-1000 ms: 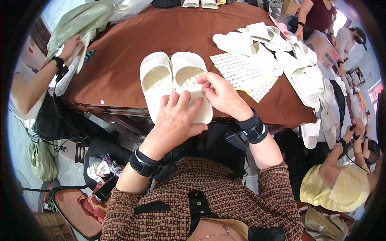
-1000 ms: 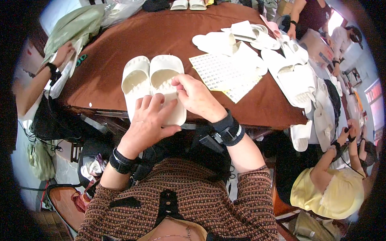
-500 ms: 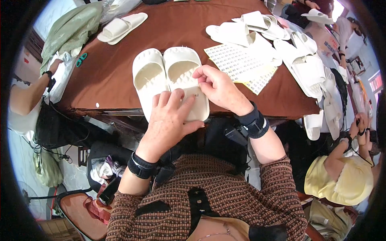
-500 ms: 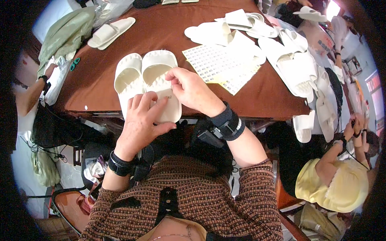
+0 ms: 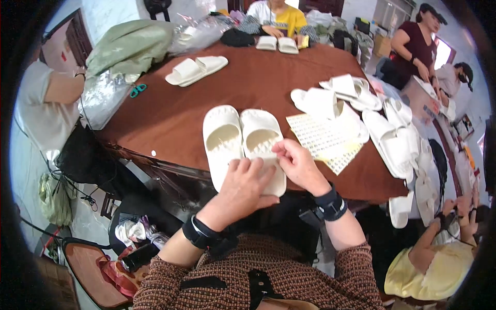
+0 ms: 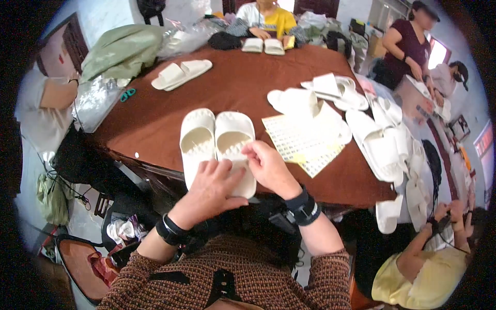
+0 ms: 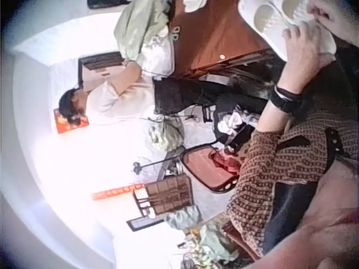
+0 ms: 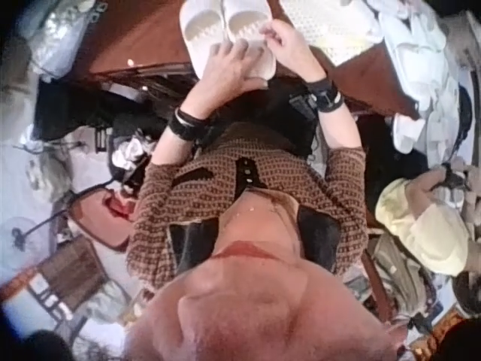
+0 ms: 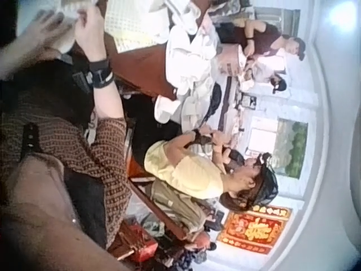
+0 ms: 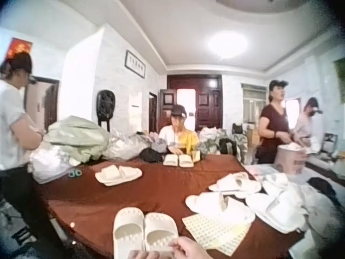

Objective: Applying size labels to white slippers and organizing them at a manufacturing workshop table.

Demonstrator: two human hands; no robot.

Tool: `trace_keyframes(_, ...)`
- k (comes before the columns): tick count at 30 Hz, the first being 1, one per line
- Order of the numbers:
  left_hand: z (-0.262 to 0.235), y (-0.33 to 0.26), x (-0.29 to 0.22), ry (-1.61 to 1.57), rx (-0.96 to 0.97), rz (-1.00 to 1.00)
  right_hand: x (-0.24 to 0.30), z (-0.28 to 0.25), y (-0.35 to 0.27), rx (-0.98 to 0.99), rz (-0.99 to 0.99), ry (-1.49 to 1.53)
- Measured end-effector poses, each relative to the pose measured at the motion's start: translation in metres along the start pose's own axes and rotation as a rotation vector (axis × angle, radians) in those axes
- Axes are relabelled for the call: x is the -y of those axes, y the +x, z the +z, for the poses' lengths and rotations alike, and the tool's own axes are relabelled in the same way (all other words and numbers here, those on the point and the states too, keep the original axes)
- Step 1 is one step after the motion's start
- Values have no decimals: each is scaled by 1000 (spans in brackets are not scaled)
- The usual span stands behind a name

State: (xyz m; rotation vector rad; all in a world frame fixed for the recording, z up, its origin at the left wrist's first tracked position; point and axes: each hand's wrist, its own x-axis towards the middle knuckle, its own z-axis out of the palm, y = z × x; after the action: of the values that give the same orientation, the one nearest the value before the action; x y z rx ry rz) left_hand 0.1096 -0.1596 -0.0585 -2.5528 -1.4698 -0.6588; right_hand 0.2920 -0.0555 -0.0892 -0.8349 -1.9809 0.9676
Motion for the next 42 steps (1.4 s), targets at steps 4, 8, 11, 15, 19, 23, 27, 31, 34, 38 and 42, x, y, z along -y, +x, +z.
trace_keyframes(4,-2,-3,-2,-4,-38,6,0,-2,2,18,-45,8)
trace_keyframes(8,-8,-8,1,-92,-45,36,0,-3,1,32,-50,-2)
trace_keyframes(11,-18,-21,13,-329,-124,-46,7,-7,-2,61,-45,16)
trace_keyframes(15,-24,-43,41,-208,-396,-324,30,-22,-13,80,-48,-56)
trace_keyframes(19,-20,-70,62,-549,-319,-778,51,-35,-36,156,38,-98)
trace_keyframes(23,-6,-82,62,-1013,-176,-849,55,-25,-52,156,209,-50)
trace_keyframes(27,13,-71,47,-1291,-217,-852,52,-6,-54,136,334,182)
trace_keyframes(31,20,-60,37,-1417,-294,-898,47,8,-50,92,419,412)
trace_keyframes(34,14,-62,33,-1427,-281,-882,45,11,-48,76,343,489)
trace_keyframes(38,-2,-57,25,-1393,-280,-818,55,-5,-57,62,266,513)
trace_keyframes(42,-28,-28,0,-1352,-260,-766,74,-45,-72,3,221,490)
